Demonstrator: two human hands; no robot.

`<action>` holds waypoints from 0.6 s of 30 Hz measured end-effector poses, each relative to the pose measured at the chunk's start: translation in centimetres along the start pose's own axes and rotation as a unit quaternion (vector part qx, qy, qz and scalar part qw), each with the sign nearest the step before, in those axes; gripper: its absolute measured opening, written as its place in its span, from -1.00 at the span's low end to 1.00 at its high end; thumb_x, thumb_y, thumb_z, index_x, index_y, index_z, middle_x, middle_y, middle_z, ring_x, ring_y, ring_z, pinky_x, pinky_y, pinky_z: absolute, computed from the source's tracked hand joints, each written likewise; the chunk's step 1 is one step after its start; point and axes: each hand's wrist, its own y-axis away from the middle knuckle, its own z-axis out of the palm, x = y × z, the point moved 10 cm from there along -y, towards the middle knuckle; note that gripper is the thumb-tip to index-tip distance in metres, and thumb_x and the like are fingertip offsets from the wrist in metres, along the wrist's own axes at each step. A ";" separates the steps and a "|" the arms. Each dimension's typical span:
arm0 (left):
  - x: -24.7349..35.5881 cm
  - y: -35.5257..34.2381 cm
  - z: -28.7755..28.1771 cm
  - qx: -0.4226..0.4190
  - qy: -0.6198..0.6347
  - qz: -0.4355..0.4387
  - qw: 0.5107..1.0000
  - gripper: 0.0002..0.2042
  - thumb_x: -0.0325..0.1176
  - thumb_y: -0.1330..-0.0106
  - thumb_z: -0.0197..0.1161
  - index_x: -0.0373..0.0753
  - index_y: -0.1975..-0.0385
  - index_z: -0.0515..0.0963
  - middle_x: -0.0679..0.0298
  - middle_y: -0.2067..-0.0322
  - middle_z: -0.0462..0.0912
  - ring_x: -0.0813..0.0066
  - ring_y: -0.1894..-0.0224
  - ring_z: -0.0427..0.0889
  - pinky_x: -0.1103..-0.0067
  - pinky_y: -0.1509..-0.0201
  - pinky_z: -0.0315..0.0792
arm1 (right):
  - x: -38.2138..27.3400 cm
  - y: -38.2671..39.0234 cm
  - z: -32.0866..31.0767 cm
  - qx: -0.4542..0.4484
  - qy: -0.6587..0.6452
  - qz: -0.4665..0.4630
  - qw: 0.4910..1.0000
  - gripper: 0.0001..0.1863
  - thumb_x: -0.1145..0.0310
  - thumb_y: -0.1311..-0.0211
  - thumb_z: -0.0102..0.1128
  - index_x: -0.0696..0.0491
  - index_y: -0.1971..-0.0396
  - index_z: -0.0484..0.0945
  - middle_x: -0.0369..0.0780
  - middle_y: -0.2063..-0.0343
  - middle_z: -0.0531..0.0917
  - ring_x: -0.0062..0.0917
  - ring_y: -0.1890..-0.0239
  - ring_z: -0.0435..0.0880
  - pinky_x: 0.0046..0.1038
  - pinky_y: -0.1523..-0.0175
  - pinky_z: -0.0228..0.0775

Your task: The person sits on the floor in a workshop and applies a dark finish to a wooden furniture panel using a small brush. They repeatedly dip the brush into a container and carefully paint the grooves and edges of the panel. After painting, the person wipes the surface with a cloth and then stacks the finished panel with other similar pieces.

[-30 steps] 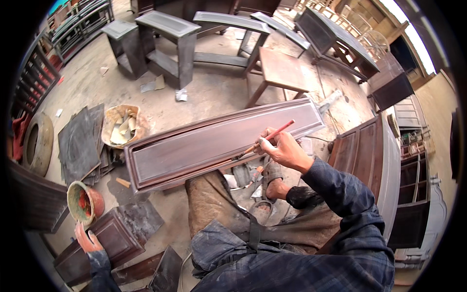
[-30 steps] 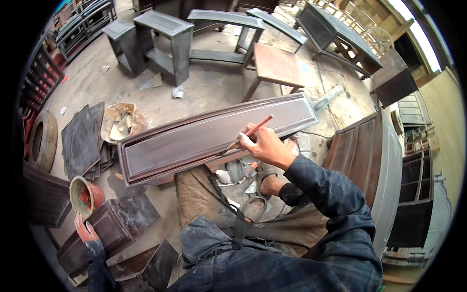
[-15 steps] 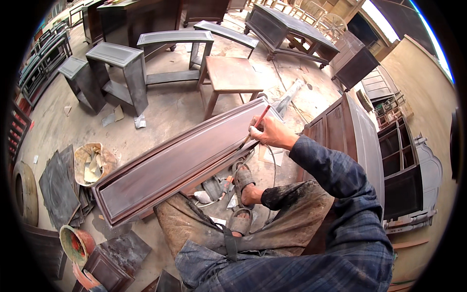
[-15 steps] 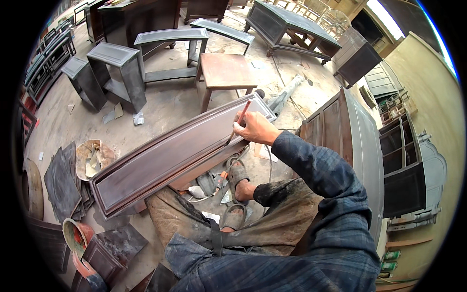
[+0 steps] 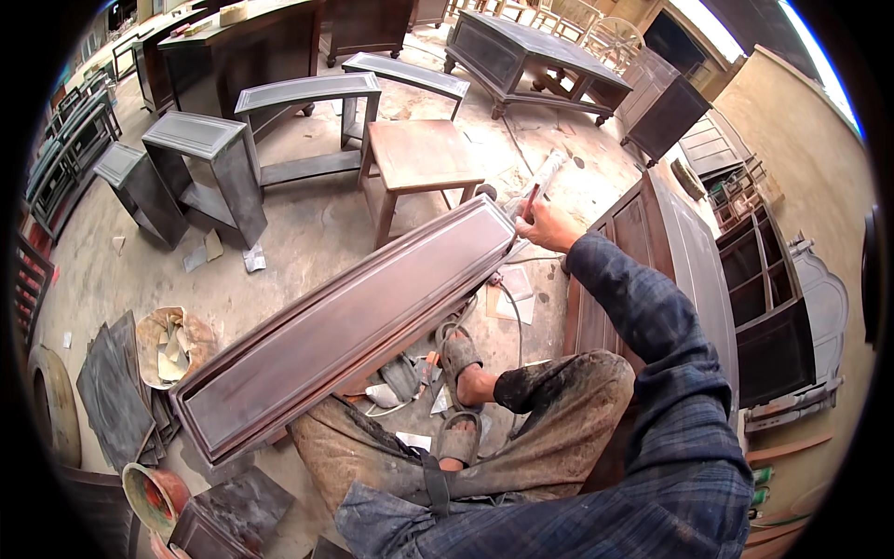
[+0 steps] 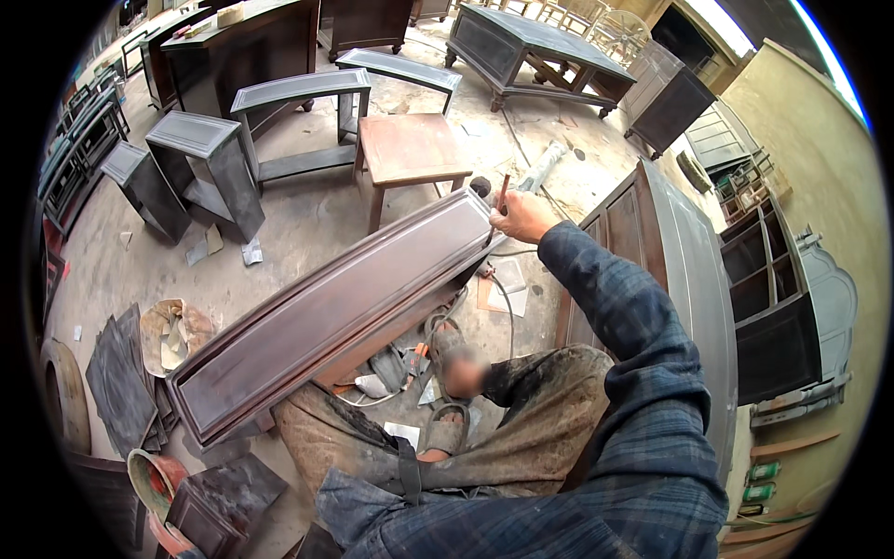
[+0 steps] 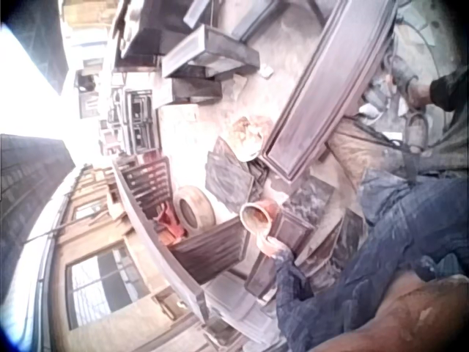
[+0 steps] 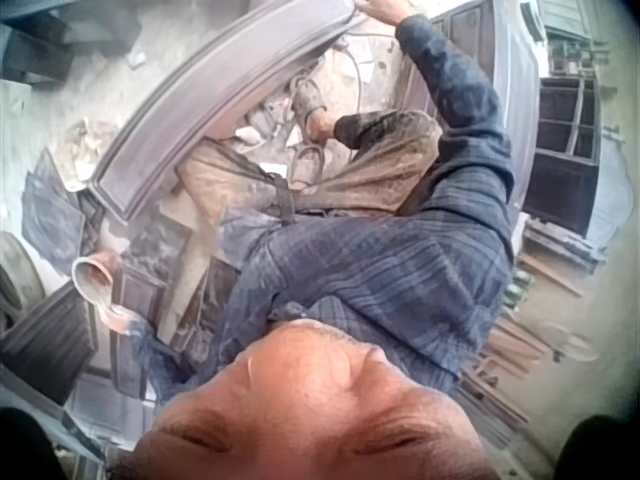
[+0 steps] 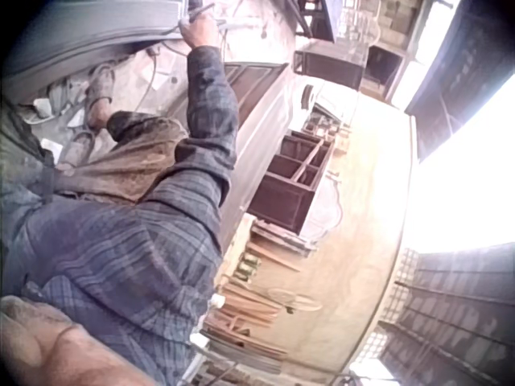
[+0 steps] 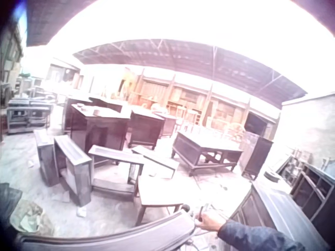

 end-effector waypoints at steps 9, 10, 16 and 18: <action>-0.7 0.3 0.2 0.003 -0.023 0.003 1.000 -0.67 -0.35 -0.44 0.11 -0.45 -0.07 0.52 -0.14 0.03 0.59 -0.09 -0.03 0.57 0.17 -0.18 0.43 | 3.6 -0.4 -0.7 0.033 -0.015 0.024 0.999 -0.70 0.21 -0.15 0.24 0.18 0.34 0.62 0.04 0.46 0.69 -0.08 0.31 0.72 -0.19 0.14 0.52; -0.7 0.4 0.3 0.006 -0.023 0.005 1.000 -0.67 -0.34 -0.44 0.11 -0.45 -0.07 0.52 -0.14 0.03 0.59 -0.08 -0.03 0.57 0.17 -0.18 0.43 | 3.9 -0.3 -0.9 0.038 -0.004 0.021 0.999 -0.71 0.21 -0.15 0.23 0.18 0.34 0.62 0.04 0.46 0.69 -0.08 0.31 0.72 -0.18 0.15 0.51; -3.4 2.8 2.5 -0.027 0.016 -0.038 0.999 -0.54 -0.20 -0.48 0.07 -0.47 -0.18 0.43 -0.20 -0.12 0.51 -0.14 -0.18 0.48 0.15 -0.31 0.33 | 2.9 0.2 -2.6 0.069 0.043 -0.002 0.997 -0.71 0.21 -0.18 0.17 0.17 0.39 0.61 0.05 0.50 0.67 -0.05 0.35 0.70 -0.12 0.18 0.51; -10.1 5.5 5.8 -0.046 -0.020 -0.046 0.998 -0.58 -0.31 -0.45 0.01 -0.42 -0.21 0.41 -0.16 -0.16 0.48 -0.15 -0.21 0.45 0.16 -0.33 0.29 | 0.9 -1.1 -1.5 0.070 0.046 -0.028 0.996 -0.70 0.20 -0.20 0.14 0.18 0.41 0.60 0.06 0.56 0.64 -0.03 0.41 0.68 -0.11 0.22 0.50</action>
